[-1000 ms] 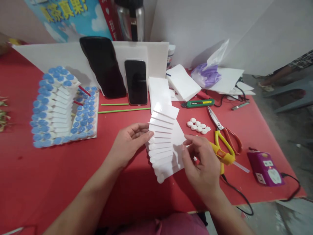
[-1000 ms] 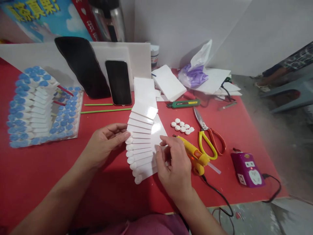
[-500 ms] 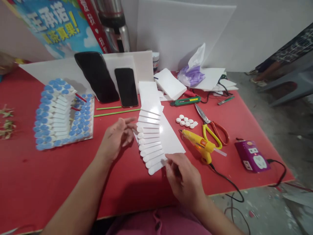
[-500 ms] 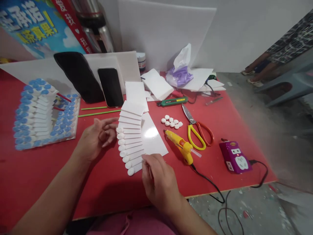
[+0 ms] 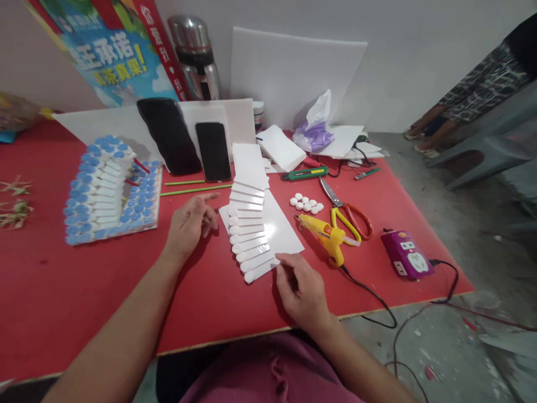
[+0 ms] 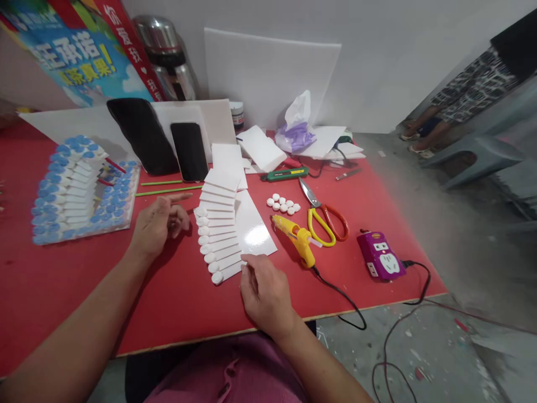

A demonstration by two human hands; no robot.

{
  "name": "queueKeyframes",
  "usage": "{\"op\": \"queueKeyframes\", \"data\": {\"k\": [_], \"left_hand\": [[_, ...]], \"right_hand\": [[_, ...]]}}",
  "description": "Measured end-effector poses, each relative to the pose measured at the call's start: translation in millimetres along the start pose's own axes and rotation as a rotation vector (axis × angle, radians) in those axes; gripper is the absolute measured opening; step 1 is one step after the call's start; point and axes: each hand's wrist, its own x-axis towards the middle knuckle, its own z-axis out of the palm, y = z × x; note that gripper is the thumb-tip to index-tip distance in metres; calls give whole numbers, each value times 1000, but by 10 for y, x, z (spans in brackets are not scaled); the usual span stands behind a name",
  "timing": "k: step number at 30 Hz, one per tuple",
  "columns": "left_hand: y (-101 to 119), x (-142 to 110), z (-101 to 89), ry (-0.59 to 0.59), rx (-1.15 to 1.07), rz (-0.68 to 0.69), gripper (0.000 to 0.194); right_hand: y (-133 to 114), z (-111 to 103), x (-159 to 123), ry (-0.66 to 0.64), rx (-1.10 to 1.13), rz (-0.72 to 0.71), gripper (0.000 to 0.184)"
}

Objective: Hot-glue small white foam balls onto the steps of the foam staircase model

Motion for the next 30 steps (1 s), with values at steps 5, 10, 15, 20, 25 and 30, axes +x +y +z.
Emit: {"op": "queueKeyframes", "data": {"k": [5,10,15,20,25,30], "left_hand": [[5,11,-5,-42,-23,-8,59],[2,13,-18,-115,49,-60,61],[-34,21,-23,-196,-20,-137,65],[-36,-19,0,-292,-126,-167,60],[42,-85,-6,-363,-247,-173,57],[99,-119,-39,-339,-302,-176,52]], "right_hand": [[24,25,-13,36,33,98,17],[9,58,43,24,13,62,20],[4,140,226,-20,-37,129,24],[58,203,436,-155,23,295,32],[80,204,578,-157,71,358,32],[58,165,655,-147,158,430,29]]}}
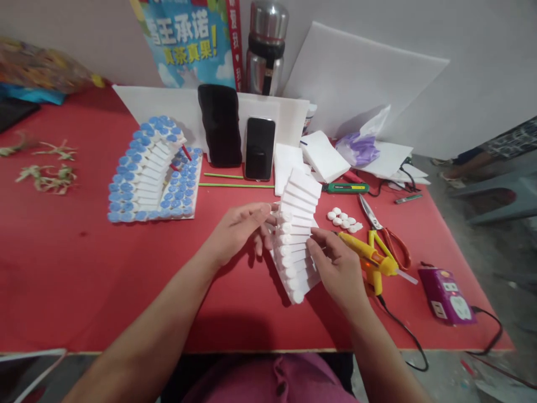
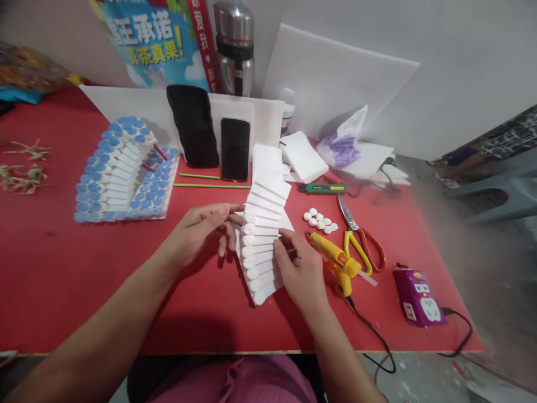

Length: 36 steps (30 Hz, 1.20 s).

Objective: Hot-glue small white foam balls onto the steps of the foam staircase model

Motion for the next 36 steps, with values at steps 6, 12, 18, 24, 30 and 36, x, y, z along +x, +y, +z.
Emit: {"op": "queueKeyframes", "data": {"k": [6,12,18,24,30,36], "left_hand": [[12,-19,20,89,13,-26,40],[14,-3,21,109,17,-28,36],[19,34,13,132,34,-34,31],[-38,91,-57,133,185,-39,46],[-64,95,-111,151,154,-16,54],[-91,173,-150,194,37,12,52]], "right_hand": [[-33,-11,16,-6,32,26,29],[-20,5,13,-15,24,31,30],[39,36,-15,-34,20,26,31],[57,90,-68,-99,-63,-10,34],[-18,61,-129,-144,-46,-71,32],[-105,-42,-245,-176,-41,-170,30]]}}
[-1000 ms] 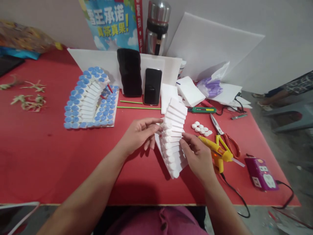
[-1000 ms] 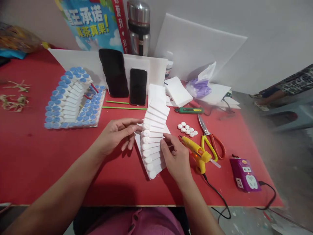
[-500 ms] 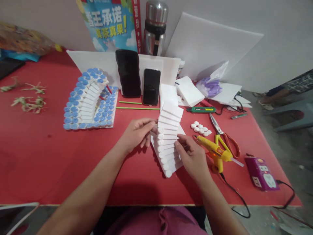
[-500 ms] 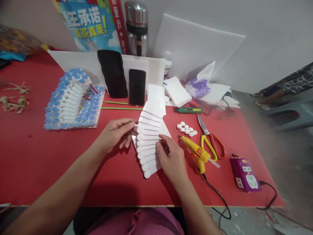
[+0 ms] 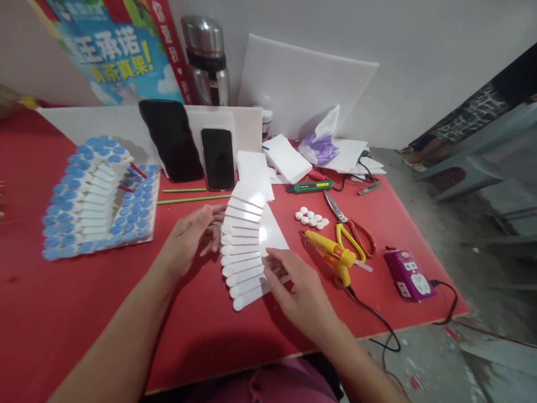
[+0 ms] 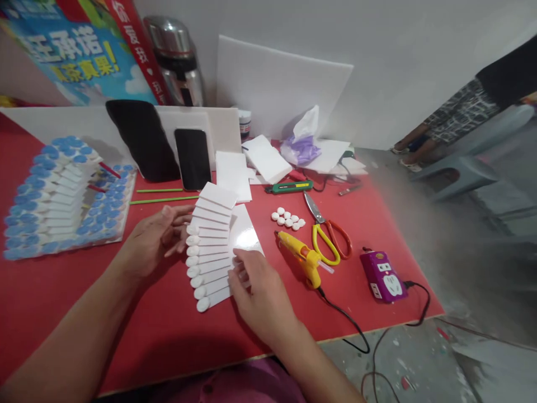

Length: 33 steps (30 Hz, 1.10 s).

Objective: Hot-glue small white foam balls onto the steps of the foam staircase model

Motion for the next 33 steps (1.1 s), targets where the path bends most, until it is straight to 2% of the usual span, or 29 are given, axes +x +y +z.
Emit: {"op": "queueKeyframes", "data": {"k": [3,5,7,10,11,12,13,15,16,20,23,27,30,33], "left_hand": [[53,90,27,-26,51,-48,56],[131,142,48,-25,143,-43,57],[241,159,83,75,275,77,49],[444,111,230,324,547,357,31],[513,88,318,359,619,437,27],[576,71,428,335,672,486,24],[631,66,555,253,691,495,22],[704,109,839,-12,704,463,16],[720,160,982,-107,728,457,15],[656,507,1435,-237,804,476,22],[516,781,1616,-360,999,427,29],[310,980,1758,-507,1195,412,36],[227,1009,1860,-620,1238,456,27],[208,998,1962,-681,1295,515,13]], "right_hand": [[-82,-154,-121,24,-102,-123,17],[-99,-327,-246,22,-189,-144,14],[-51,-538,-399,17,-296,-106,23],[140,-838,-614,130,-430,-40,27],[218,-916,-663,173,-463,-12,25],[293,-977,-694,212,-489,20,23],[363,-1022,-706,243,-509,45,22],[475,-1065,-677,283,-548,81,23],[517,-1067,-640,292,-566,89,25],[632,-1006,-431,292,-582,94,44],[687,-939,-284,254,-517,111,47],[731,-861,-150,219,-403,132,28],[754,-828,-101,181,-328,163,16],[761,-816,-96,182,-267,158,15]]}}
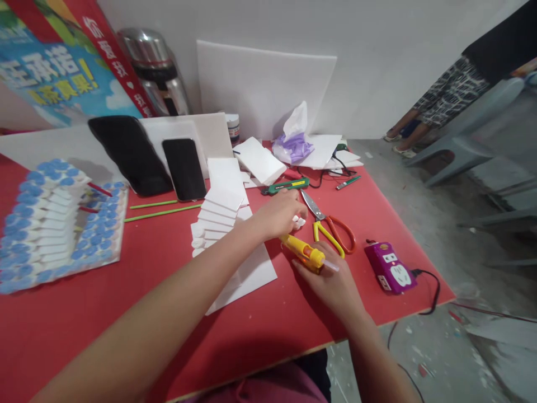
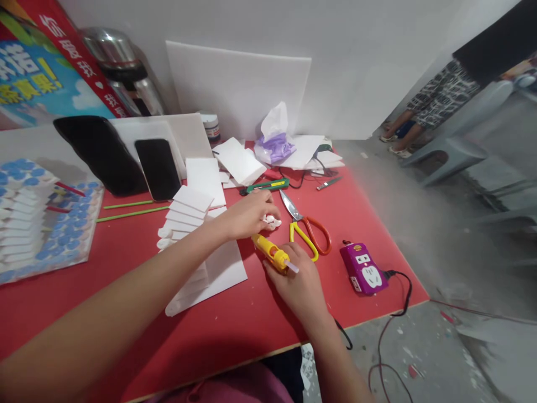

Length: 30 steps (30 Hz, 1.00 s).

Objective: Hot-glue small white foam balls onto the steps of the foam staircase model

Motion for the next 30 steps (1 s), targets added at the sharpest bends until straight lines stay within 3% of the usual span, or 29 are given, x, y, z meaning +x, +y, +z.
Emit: {"op": "queueKeyframes", "data": {"k": [8,11,15,17,19,23,26,30], "left_hand": [[54,138,121,-35,173,13,7],[45,180,155,-36,195,27,13],[120,113,34,-2,189,50,10],[187,-78,-126,94,90,81,6],[228,-405,-326,260,-163,87,7],[50,-1235,-653,520,-671,-186,12],[-322,-1687,-686,822,-981,-385,21],[-762,-1887,-488,964,-1297,-388,20]], "right_hand": [[-67,-38,-93,13,139,21,15],[-82,-64,-117,6,138,13,14],[-52,-84,-161,-2,116,-2,12],[-20,-86,-195,3,142,18,9],[0,-97,-225,27,202,58,8],[-64,-168,-227,60,326,195,16],[-211,-199,-157,19,411,305,20],[-459,-105,7,-103,699,275,21]]}}
